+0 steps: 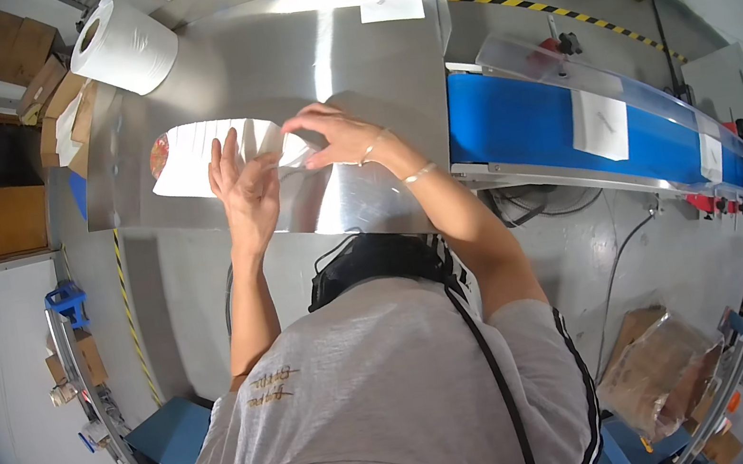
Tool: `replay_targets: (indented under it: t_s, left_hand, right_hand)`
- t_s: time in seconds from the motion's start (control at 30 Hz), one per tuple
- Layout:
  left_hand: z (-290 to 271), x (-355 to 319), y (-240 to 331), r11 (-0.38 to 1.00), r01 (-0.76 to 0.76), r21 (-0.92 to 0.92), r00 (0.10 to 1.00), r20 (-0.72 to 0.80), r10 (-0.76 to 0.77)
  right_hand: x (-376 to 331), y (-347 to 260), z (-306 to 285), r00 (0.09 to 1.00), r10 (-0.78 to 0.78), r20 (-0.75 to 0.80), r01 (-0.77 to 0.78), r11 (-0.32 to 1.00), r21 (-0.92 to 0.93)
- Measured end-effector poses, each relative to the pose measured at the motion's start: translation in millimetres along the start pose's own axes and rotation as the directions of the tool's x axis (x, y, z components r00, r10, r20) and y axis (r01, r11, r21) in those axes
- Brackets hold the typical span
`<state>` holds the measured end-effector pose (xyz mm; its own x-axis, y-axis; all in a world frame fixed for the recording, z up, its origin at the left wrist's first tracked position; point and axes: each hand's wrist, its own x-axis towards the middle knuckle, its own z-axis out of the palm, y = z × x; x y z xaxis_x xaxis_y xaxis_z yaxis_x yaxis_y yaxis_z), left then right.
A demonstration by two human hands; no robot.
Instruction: Picking up stacks of paper tissues from a table and loading them into a packaging machine.
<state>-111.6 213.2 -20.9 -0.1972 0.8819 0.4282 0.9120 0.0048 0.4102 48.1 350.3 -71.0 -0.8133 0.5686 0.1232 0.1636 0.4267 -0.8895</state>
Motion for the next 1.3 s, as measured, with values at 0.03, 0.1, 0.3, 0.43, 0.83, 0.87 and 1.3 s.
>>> replay_targets:
  t_s: [0.03,0.1,0.3,0.43,0.83,0.87,1.3]
  left_hand:
    - [-2,1,0,1.0,-0.011,0.016,0.999,0.049,0.01]
    - [-6,5,4,0.999,0.034,-0.026,0.999,0.018,-0.034]
    - [-1,-1,-14,0.986,0.165,0.025,0.982,-0.102,-0.162]
    - [4,2,-15,0.991,0.137,-0.004,0.982,-0.129,-0.136]
    - [1,-2,-15,0.998,0.05,0.035,0.991,-0.129,-0.045]
    - [2,-4,-19,0.999,0.036,0.037,0.993,-0.11,-0.032]
    - [-5,4,-33,0.986,0.164,0.032,0.979,-0.132,-0.159]
  right_hand:
    - [6,9,4,0.993,-0.102,0.06,0.11,0.98,-0.164]
    - [1,19,0,0.986,-0.153,0.072,0.167,0.95,-0.265]
    - [-79,30,-30,0.847,0.457,-0.271,-0.307,0.838,0.451]
    - [-164,123,-88,0.467,0.554,-0.689,-0.476,0.814,0.332]
    - [-45,-7,-40,0.939,0.233,-0.253,-0.259,0.963,-0.076]
    - [-27,-14,-24,0.975,0.154,-0.16,-0.166,0.984,-0.066]
    - [-56,14,-12,0.81,0.502,-0.302,-0.362,0.834,0.417]
